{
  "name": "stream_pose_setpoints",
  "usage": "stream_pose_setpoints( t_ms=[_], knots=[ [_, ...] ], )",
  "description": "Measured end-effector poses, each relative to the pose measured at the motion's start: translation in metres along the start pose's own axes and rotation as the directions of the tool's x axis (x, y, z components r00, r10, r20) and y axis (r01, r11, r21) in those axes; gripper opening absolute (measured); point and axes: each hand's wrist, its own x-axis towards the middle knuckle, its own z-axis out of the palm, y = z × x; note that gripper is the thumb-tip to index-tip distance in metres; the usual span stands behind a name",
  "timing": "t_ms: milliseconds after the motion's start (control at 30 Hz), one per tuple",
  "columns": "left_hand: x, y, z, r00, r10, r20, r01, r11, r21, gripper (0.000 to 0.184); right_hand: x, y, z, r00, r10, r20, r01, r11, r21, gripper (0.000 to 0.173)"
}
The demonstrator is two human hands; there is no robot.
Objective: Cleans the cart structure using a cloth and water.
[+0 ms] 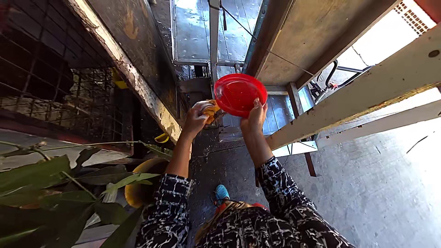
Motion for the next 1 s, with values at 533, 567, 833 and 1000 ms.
stream_pose_setpoints(
  t_ms=[533, 567, 833, 1000],
  knots=[
    [-0.142, -0.044, 0.006, 0.739, -0.547, -0.394, 0.411, 0.829, -0.380, 0.044, 0.010, 0.043, 0.044, 0.451, 0.643, 0.620, -0.684, -0.197, 0.702, 0.037],
    [-0.146, -0.044, 0.004, 0.735, -0.550, -0.397, 0.424, 0.829, -0.364, 0.044, 0.018, 0.048, 0.051, 0.450, 0.666, 0.596, -0.726, -0.116, 0.678, 0.039],
    [-0.140, -0.033, 0.009, 0.724, -0.598, -0.343, 0.545, 0.801, -0.245, 0.043, 0.008, 0.055, 0.021, 0.413, 0.551, 0.725, -0.653, -0.376, 0.657, 0.043],
    [-0.122, -0.033, 0.035, 0.709, -0.607, -0.359, 0.446, 0.780, -0.438, 0.042, 0.005, 0.038, 0.015, 0.488, 0.586, 0.647, -0.546, -0.374, 0.750, 0.046]
  ],
)
